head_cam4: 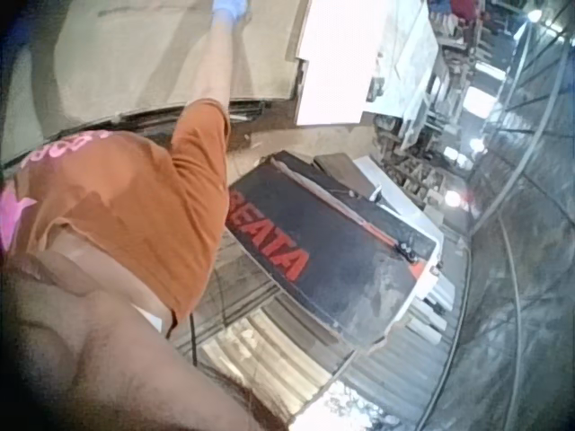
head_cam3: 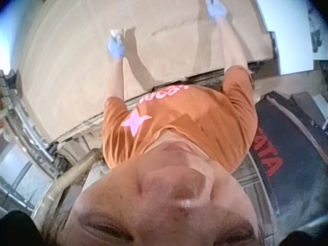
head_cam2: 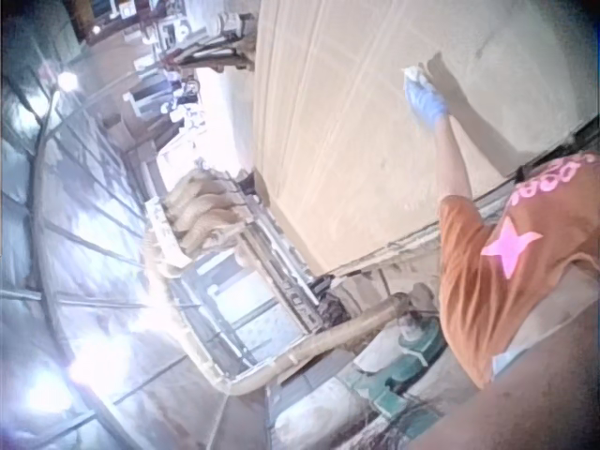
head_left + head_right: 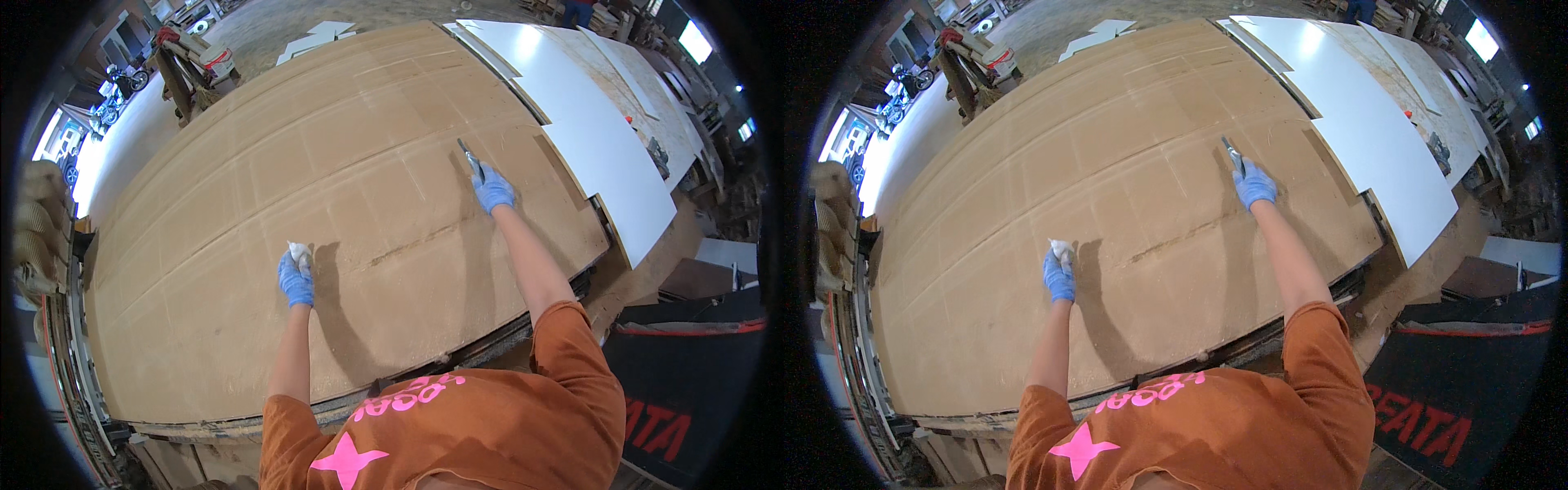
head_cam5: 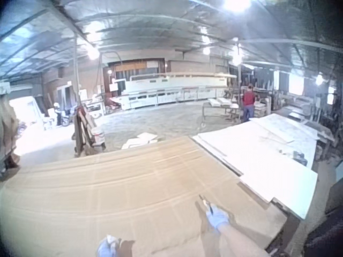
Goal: The person cleans a large wooden board using a utility knife to scrape the surface and a cloth to wipe away dust. They move around the board to clean different sections and briefly walk away from the workbench before returning to continue cleaning.
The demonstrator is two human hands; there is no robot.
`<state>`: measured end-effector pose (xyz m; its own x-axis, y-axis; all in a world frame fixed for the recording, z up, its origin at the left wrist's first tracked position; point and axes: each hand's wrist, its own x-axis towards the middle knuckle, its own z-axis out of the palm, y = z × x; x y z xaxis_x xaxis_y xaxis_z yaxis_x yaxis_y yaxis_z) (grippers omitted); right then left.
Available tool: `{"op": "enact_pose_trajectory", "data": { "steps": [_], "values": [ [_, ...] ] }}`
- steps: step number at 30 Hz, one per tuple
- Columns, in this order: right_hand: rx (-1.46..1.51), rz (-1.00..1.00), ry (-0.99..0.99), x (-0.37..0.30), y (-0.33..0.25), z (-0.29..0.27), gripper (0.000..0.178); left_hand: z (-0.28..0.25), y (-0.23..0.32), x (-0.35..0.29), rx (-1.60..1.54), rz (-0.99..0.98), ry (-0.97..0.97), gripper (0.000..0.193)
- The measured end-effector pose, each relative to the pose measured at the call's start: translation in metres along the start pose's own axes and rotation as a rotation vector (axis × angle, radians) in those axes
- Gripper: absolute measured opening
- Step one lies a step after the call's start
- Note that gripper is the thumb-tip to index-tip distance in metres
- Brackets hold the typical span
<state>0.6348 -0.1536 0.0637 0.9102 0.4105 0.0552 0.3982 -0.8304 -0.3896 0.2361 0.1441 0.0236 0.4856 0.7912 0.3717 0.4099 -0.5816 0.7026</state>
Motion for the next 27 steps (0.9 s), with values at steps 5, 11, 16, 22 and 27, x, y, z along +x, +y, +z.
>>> {"op": "enact_pose_trajectory", "data": {
  "steps": [5,11,16,22,27],
  "values": [
    [-0.073,-0.1,0.031,0.053,-0.012,0.019,0.049,0.044,0.013,0.044,0.108,-0.024,0.001,0.031],
    [-0.22,-0.024,-0.081,0.074,-0.019,0.031,0.044,0.072,0.009,0.045,0.228,0.0,0.006,0.028],
    [-0.22,-0.024,-0.125,0.094,-0.017,0.031,0.046,0.069,0.03,0.05,0.03,0.008,0.013,0.023],
    [-0.238,-0.019,-0.154,0.085,-0.02,0.026,0.042,0.072,0.021,0.054,-0.041,0.03,0.012,0.019],
    [-0.256,0.027,-0.148,0.096,-0.035,0.023,0.041,0.068,0.028,0.054,0.067,0.078,0.022,0.019]
  ]
}}
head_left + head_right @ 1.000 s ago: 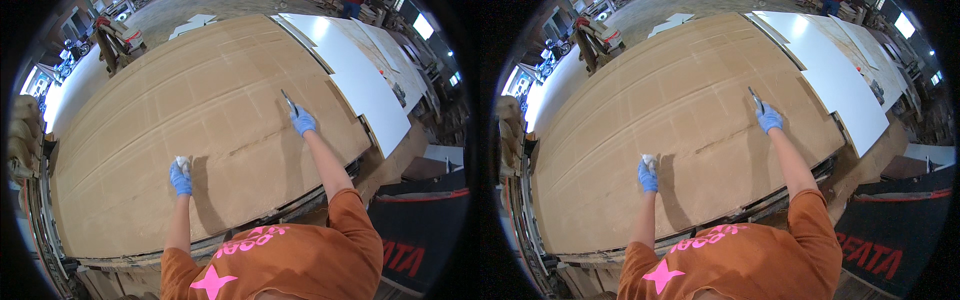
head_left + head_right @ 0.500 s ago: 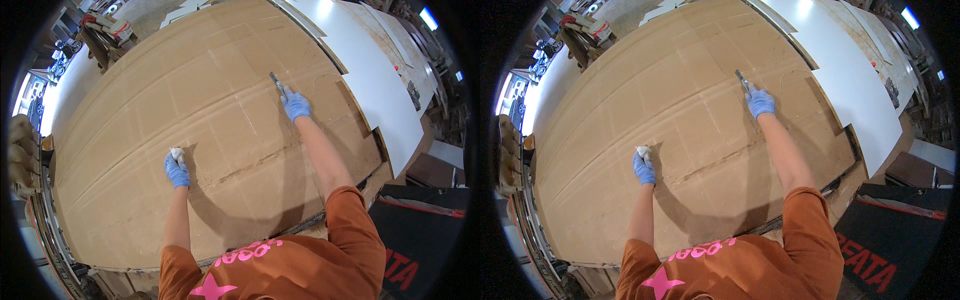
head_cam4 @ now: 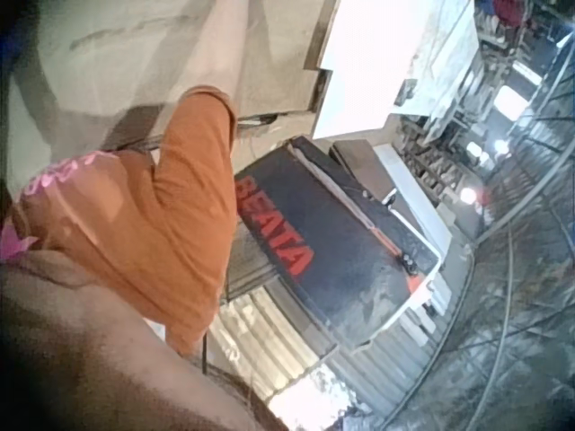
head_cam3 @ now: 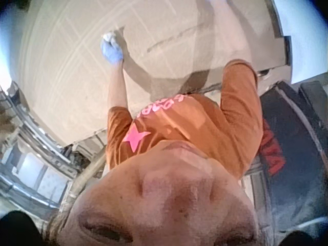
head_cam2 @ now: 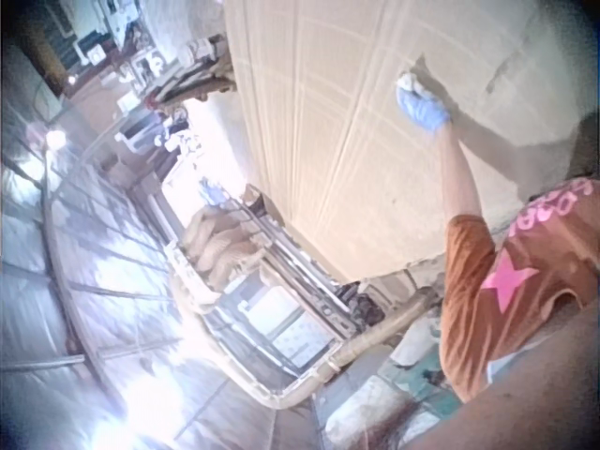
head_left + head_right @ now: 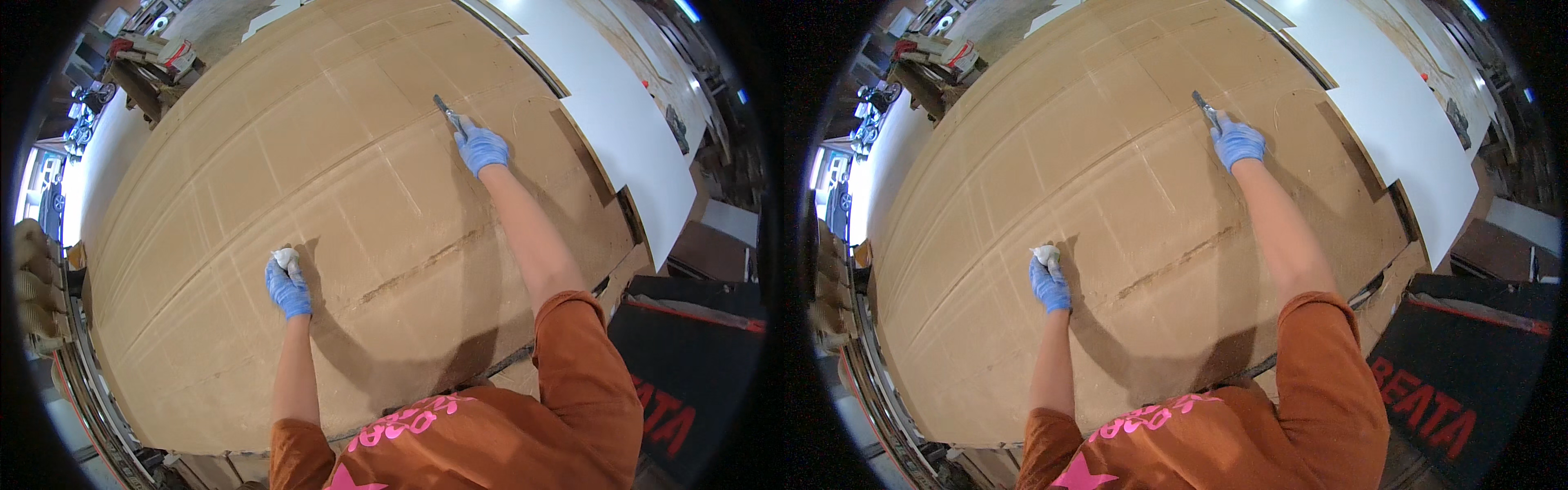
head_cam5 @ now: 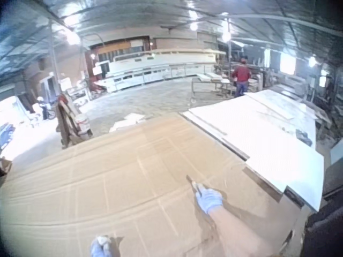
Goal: The person cleans a large wooden board using a utility knife to scrape the surface and a cloth to wipe away dust. They move around the board to clean different sections and briefly walk away from the workbench before returning to continue cleaning.
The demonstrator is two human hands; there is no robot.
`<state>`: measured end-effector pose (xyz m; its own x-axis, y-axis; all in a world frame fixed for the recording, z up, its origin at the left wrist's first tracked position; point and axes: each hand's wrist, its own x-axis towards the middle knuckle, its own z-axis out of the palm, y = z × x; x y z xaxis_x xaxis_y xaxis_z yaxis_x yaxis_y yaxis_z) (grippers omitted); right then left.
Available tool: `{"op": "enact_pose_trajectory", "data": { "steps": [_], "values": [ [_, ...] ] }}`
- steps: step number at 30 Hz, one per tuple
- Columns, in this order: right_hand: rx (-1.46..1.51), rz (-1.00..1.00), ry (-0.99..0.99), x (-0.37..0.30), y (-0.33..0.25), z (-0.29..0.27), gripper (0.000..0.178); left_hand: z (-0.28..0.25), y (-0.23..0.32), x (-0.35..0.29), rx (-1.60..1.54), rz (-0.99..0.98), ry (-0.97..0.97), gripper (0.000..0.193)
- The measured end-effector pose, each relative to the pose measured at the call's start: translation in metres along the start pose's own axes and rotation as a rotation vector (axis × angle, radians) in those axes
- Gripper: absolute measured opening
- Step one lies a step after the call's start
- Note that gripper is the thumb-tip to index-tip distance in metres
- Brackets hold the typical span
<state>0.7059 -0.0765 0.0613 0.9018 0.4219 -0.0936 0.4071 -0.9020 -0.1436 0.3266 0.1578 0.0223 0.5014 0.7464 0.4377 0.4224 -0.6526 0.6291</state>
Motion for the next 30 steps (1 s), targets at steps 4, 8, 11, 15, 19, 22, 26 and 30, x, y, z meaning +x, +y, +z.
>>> {"op": "enact_pose_trajectory", "data": {
  "steps": [4,8,11,15,19,22,26,30],
  "values": [
    [0.002,0.006,0.004,-0.004,-0.003,0.002,0.038,0.0,-0.005,-0.003,-0.084,-0.049,-0.006,0.021],
    [0.049,0.093,0.093,0.024,0.008,0.005,0.04,0.003,-0.001,-0.001,-0.033,-0.022,-0.019,0.024],
    [0.034,0.003,0.065,-0.006,-0.003,0.001,0.038,0.0,-0.017,-0.007,-0.056,-0.031,-0.024,0.022],
    [0.0,0.003,-0.025,-0.013,0.001,-0.006,0.038,-0.001,0.002,0.0,-0.158,-0.085,-0.007,0.021],
    [-0.01,0.074,-0.019,-0.004,-0.006,0.002,0.04,0.002,-0.005,-0.002,-0.107,-0.056,-0.007,0.021],
    [-0.023,0.081,0.001,-0.003,-0.01,0.005,0.041,0.003,-0.014,-0.005,-0.101,-0.062,0.017,0.021],
    [0.03,0.154,0.03,0.027,0.011,0.0,0.041,0.0,-0.004,0.0,-0.116,-0.061,-0.056,0.022],
    [-0.014,0.041,0.013,-0.006,-0.007,0.001,0.04,0.0,-0.015,-0.006,-0.17,-0.132,-0.036,0.022]
  ]
}}
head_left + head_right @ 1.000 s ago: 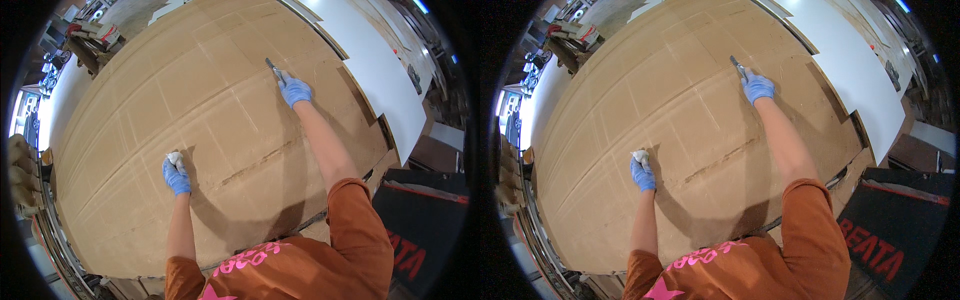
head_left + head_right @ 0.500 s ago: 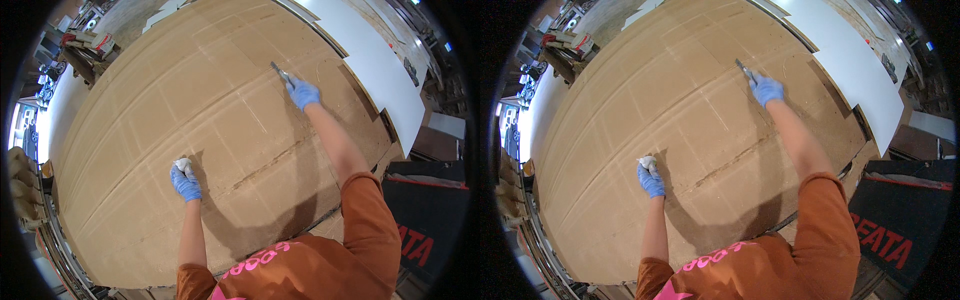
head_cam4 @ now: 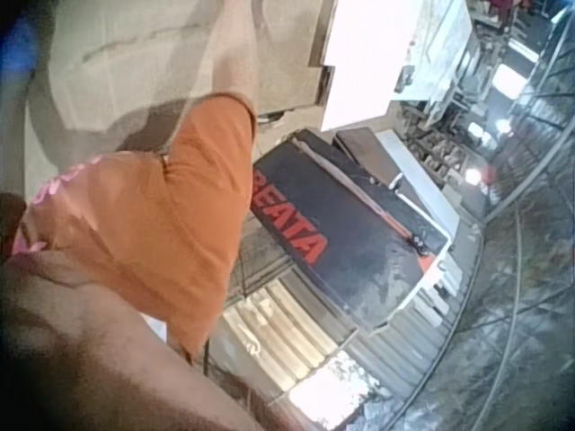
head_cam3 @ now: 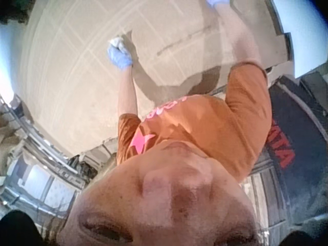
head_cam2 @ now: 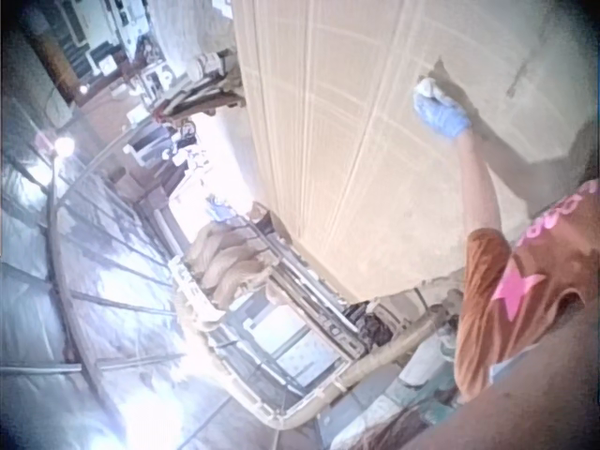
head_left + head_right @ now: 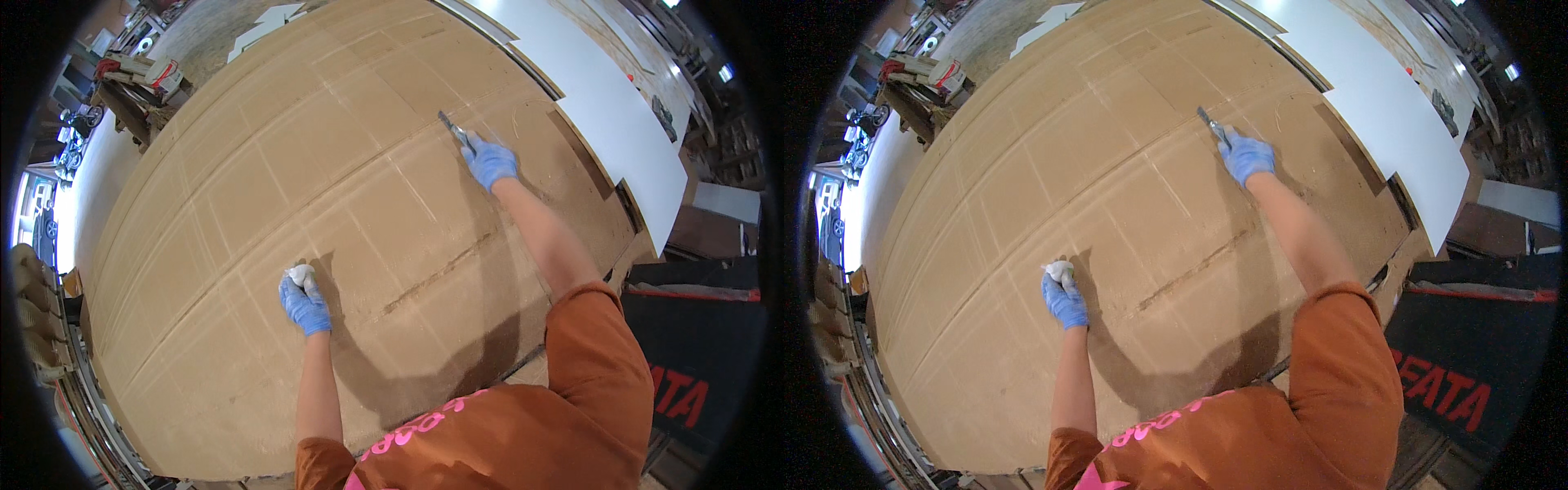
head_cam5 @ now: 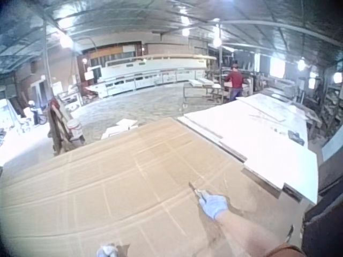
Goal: The person cleans a large wooden board using a utility knife to scrape the surface and a cloth to wipe away dust. They move around the board to clean different sections and briefly walk away from the workbench before returning to continue cleaning.
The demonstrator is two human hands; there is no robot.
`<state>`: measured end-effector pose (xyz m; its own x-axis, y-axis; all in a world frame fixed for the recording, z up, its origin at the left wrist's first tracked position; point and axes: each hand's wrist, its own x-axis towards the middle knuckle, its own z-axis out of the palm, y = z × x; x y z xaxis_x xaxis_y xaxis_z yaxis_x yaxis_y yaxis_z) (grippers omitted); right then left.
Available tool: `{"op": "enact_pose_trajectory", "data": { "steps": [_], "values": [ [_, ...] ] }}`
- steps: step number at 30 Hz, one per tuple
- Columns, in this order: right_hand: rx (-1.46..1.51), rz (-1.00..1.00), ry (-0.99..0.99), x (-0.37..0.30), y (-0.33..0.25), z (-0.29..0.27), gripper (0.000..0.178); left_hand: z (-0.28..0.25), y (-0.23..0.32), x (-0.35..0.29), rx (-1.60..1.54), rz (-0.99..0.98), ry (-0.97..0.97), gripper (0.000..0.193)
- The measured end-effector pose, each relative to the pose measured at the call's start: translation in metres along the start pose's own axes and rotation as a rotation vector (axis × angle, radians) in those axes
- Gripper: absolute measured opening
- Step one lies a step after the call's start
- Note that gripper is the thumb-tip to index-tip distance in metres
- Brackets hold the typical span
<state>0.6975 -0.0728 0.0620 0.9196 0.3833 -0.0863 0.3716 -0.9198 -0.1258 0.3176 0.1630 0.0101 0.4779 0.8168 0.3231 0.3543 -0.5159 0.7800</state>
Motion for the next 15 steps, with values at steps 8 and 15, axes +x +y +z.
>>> {"op": "enact_pose_trajectory", "data": {
  "steps": [8,15],
  "values": [
    [0.023,0.07,0.033,0.011,0.013,-0.011,0.036,0.001,0.013,0.002,-0.065,0.011,-0.003,0.024],
    [0.073,0.126,0.12,0.05,0.046,0.001,0.038,0.005,0.014,0.004,-0.017,0.05,-0.008,0.027]
  ]
}}
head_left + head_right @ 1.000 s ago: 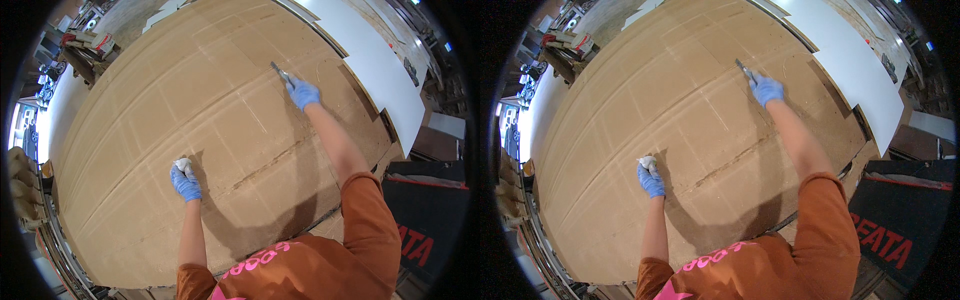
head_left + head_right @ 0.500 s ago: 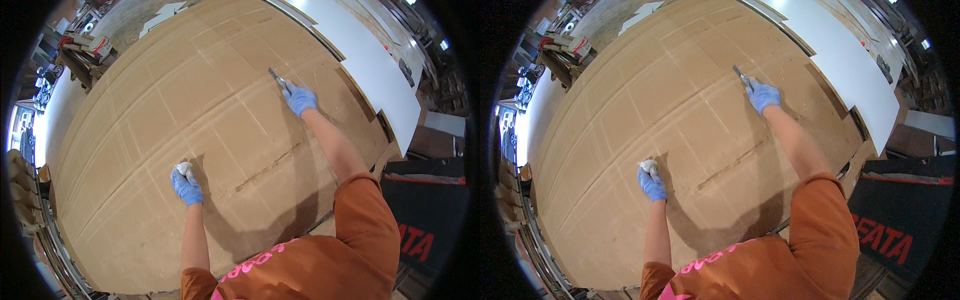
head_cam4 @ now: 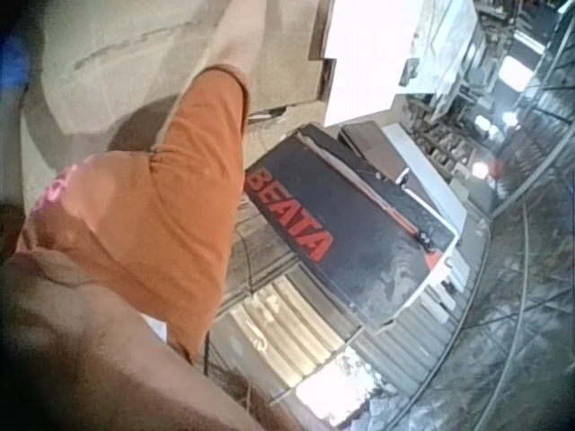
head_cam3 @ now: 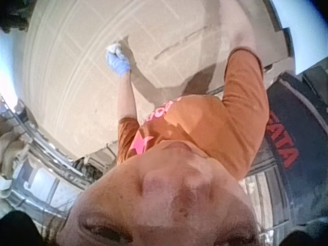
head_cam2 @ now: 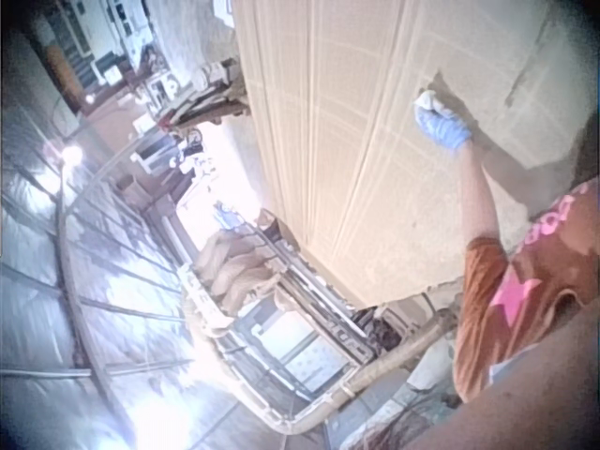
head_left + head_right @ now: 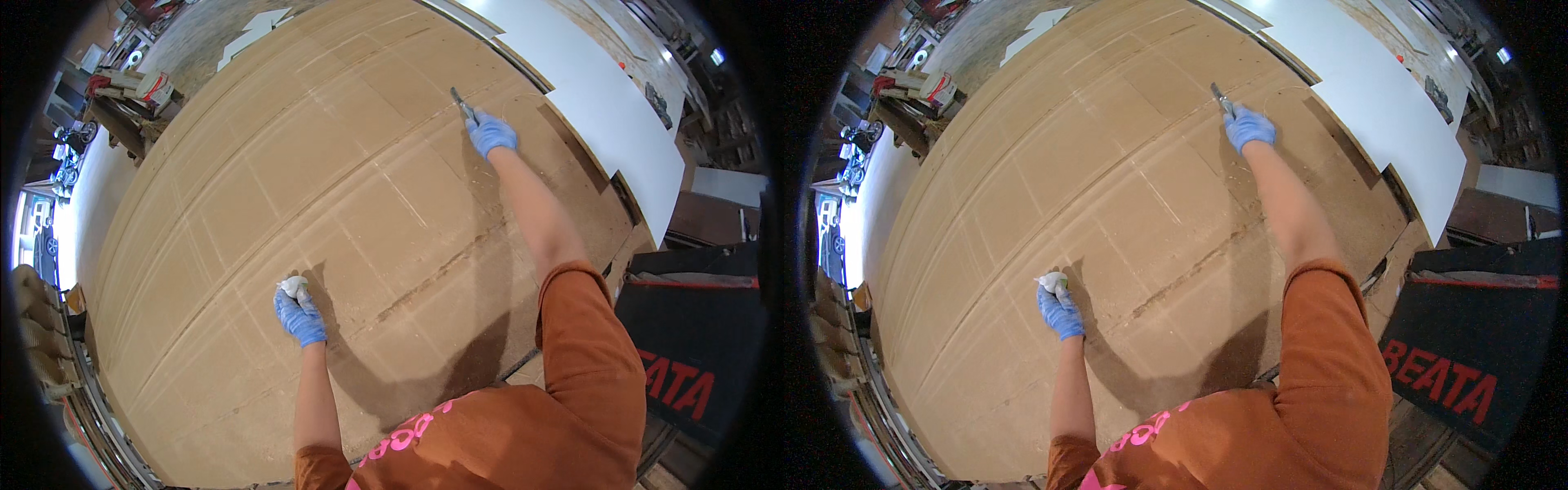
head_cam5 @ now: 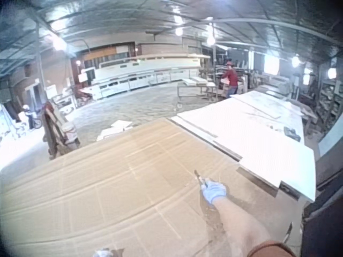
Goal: The person cleans a large wooden board using a utility knife to scrape the surface and a cloth to wipe away dust. They move around the board to clean different sections and briefly walk away from the workbench before returning to continue cleaning.
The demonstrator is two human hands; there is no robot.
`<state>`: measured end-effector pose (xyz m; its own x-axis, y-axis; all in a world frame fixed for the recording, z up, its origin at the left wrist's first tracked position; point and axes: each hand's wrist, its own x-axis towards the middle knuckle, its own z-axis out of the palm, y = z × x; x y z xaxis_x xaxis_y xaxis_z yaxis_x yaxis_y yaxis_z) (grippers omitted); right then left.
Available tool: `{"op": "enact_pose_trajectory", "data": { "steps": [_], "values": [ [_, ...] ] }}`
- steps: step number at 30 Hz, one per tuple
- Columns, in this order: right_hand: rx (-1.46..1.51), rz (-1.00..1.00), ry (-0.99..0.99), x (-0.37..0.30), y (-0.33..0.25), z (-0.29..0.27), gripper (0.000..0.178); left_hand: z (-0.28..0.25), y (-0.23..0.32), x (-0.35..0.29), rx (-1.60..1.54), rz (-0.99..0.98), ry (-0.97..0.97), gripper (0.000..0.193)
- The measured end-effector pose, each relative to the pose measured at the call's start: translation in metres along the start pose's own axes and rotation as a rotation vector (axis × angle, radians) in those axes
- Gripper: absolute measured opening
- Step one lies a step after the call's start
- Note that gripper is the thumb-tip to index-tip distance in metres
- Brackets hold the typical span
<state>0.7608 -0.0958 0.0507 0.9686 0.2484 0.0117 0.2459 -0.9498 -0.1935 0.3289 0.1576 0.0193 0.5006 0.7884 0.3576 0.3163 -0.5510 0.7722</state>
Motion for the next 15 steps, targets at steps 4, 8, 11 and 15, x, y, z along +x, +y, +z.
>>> {"op": "enact_pose_trajectory", "data": {
  "steps": [4,8,11,15],
  "values": [
    [-0.042,-0.02,-0.078,-0.025,-0.007,-0.01,0.039,-0.004,-0.003,-0.002,-0.005,-0.002,0.007,0.028],
    [-0.064,0.077,-0.101,0.0,0.007,-0.017,0.042,-0.002,-0.002,-0.001,-0.004,-0.019,-0.039,0.029],
    [-0.097,0.07,-0.115,-0.01,-0.001,-0.017,0.042,-0.002,-0.014,-0.003,-0.011,-0.007,0.004,0.03],
    [-0.097,0.059,-0.088,0.001,0.015,-0.012,0.041,0.001,-0.012,0.0,0.017,-0.009,-0.021,0.031]
  ]
}}
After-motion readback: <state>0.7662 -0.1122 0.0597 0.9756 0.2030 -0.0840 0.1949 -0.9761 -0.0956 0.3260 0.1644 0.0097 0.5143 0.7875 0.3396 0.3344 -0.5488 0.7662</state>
